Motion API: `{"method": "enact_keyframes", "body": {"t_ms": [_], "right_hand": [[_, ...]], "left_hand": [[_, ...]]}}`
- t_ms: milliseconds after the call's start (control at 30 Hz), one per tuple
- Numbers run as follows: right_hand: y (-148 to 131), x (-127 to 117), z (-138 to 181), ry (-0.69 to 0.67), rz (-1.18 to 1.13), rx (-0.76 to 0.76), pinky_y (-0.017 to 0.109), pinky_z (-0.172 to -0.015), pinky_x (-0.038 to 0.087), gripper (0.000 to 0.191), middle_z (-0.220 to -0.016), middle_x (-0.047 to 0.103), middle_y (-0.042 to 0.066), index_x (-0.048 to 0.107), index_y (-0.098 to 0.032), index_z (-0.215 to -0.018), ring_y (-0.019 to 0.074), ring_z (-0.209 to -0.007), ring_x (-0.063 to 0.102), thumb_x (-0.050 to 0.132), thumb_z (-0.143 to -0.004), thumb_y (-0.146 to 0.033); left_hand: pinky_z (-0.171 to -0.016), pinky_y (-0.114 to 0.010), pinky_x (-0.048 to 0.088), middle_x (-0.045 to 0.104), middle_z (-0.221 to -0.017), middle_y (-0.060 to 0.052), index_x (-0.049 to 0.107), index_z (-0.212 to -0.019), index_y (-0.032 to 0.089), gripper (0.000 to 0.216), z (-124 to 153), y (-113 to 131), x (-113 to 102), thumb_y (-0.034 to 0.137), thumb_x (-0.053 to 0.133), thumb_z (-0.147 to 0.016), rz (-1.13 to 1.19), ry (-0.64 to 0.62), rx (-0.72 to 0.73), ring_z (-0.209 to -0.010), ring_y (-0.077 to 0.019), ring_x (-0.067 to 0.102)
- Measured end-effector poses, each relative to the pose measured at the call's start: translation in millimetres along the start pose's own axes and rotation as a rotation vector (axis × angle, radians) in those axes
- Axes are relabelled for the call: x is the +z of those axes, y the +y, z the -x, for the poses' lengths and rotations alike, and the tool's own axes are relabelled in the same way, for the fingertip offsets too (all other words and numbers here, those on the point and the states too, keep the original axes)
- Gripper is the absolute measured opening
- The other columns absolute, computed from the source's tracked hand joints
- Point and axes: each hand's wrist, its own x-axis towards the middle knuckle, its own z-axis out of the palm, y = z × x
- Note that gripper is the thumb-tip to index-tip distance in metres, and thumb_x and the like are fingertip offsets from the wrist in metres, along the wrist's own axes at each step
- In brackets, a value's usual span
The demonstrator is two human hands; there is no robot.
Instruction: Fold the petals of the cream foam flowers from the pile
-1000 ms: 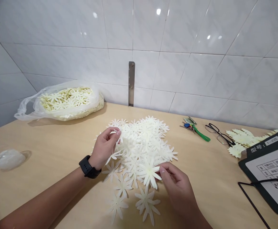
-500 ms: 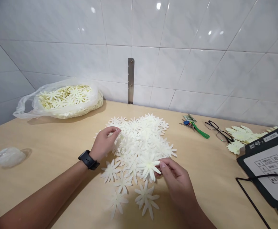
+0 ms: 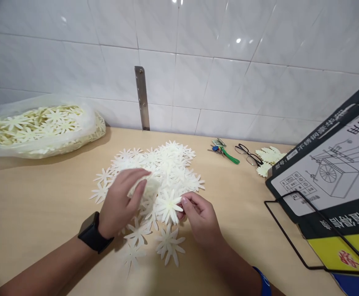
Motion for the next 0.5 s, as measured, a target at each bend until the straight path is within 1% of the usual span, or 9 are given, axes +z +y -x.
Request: {"method": "enact_keyframes", "body": {"t_ms": [33, 100, 167, 233, 300, 333, 400, 467, 500], "right_hand": [[-0.6, 1.0, 0.5, 0.004, 0.002, 0.001, 0.025, -0.057, 0.047, 0.029, -0.06, 0.056, 0.0, 0.059, -0.019, -0.07, 0.0158, -0.06, 0.055, 0.054, -0.089, -0.039], [-2.3, 2.4, 1.9, 0.003, 0.008, -0.005, 0.025, -0.058, 0.048, 0.027, -0.061, 0.056, 0.0, 0.059, -0.019, -0.07, 0.0153, -0.06, 0.055, 0.054, -0.089, -0.038], [-4.4, 2.9, 3.7, -0.012, 0.02, -0.022, 0.025, -0.059, 0.048, 0.027, -0.063, 0.056, 0.0, 0.059, -0.019, -0.069, 0.015, -0.062, 0.056, 0.054, -0.089, -0.036], [-6.2, 3.0, 5.7, -0.034, 0.037, -0.043, 0.025, -0.06, 0.048, 0.027, -0.064, 0.057, 0.0, 0.059, -0.019, -0.069, 0.015, -0.062, 0.056, 0.053, -0.089, -0.036], [-7.3, 3.2, 7.8, -0.04, 0.066, -0.062, 0.025, -0.06, 0.048, 0.027, -0.064, 0.057, 0.0, 0.059, -0.019, -0.07, 0.0152, -0.062, 0.056, 0.052, -0.09, -0.037], [-7.6, 3.5, 8.8, -0.034, 0.085, -0.063, 0.025, -0.06, 0.047, 0.027, -0.064, 0.057, 0.0, 0.059, -0.019, -0.071, 0.0151, -0.061, 0.056, 0.052, -0.09, -0.037], [-8.2, 4.2, 10.5, -0.01, 0.111, -0.046, 0.024, -0.058, 0.046, 0.028, -0.062, 0.055, -0.001, 0.058, -0.019, -0.07, 0.0147, -0.06, 0.054, 0.051, -0.091, -0.036], [-9.2, 4.9, 11.8, 0.006, 0.104, -0.021, 0.024, -0.056, 0.044, 0.029, -0.06, 0.053, -0.001, 0.056, -0.019, -0.068, 0.0141, -0.059, 0.052, 0.051, -0.091, -0.036], [-9.8, 5.3, 12.2, 0.006, 0.092, -0.015, 0.023, -0.056, 0.044, 0.029, -0.06, 0.053, -0.001, 0.055, -0.019, -0.067, 0.0138, -0.059, 0.052, 0.051, -0.091, -0.036]], "left_hand": [[-0.098, -0.037, 0.044, 0.065, -0.109, -0.009, 0.063, -0.111, 0.02, 0.025, 3.9, 8.5, 1.3, 0.019, 0.045, -0.093, 0.079, -0.069, 0.039, -0.109, -0.0218, 0.055], [-0.095, -0.035, 0.046, 0.065, -0.111, -0.008, 0.063, -0.112, 0.02, 0.024, 11.0, 21.7, 4.1, 0.02, 0.048, -0.094, 0.186, -0.202, 0.067, -0.108, -0.0204, 0.056], [-0.097, -0.036, 0.046, 0.062, -0.118, -0.009, 0.06, -0.118, 0.021, 0.027, 15.3, 29.2, 5.8, 0.025, 0.052, -0.093, 0.225, -0.26, 0.067, -0.112, -0.0214, 0.054], [-0.099, -0.04, 0.045, 0.06, -0.124, -0.01, 0.058, -0.122, 0.022, 0.031, 16.8, 32.2, 5.5, 0.028, 0.054, -0.092, 0.207, -0.249, 0.085, -0.116, -0.0234, 0.052], [-0.097, -0.042, 0.045, 0.059, -0.124, -0.01, 0.06, -0.12, 0.024, 0.029, 17.4, 33.1, 3.9, 0.027, 0.056, -0.091, 0.145, -0.182, 0.13, -0.115, -0.025, 0.052], [-0.094, -0.041, 0.047, 0.06, -0.12, -0.01, 0.062, -0.117, 0.025, 0.027, 17.8, 33.5, 3.1, 0.026, 0.056, -0.091, 0.104, -0.147, 0.149, -0.11, -0.0247, 0.054], [-0.083, -0.036, 0.05, 0.064, -0.106, -0.008, 0.066, -0.11, 0.026, 0.022, 19.9, 35.3, 2.6, 0.023, 0.057, -0.09, 0.054, -0.111, 0.174, -0.095, -0.0215, 0.058], [-0.072, -0.03, 0.05, 0.064, -0.093, -0.006, 0.067, -0.105, 0.026, 0.019, 22.9, 38.2, 3.8, 0.022, 0.055, -0.091, 0.075, -0.131, 0.163, -0.082, -0.0175, 0.059], [-0.07, -0.029, 0.05, 0.064, -0.091, -0.006, 0.067, -0.104, 0.025, 0.018, 24.4, 39.8, 4.8, 0.022, 0.055, -0.091, 0.106, -0.152, 0.151, -0.08, -0.0166, 0.059]]}}
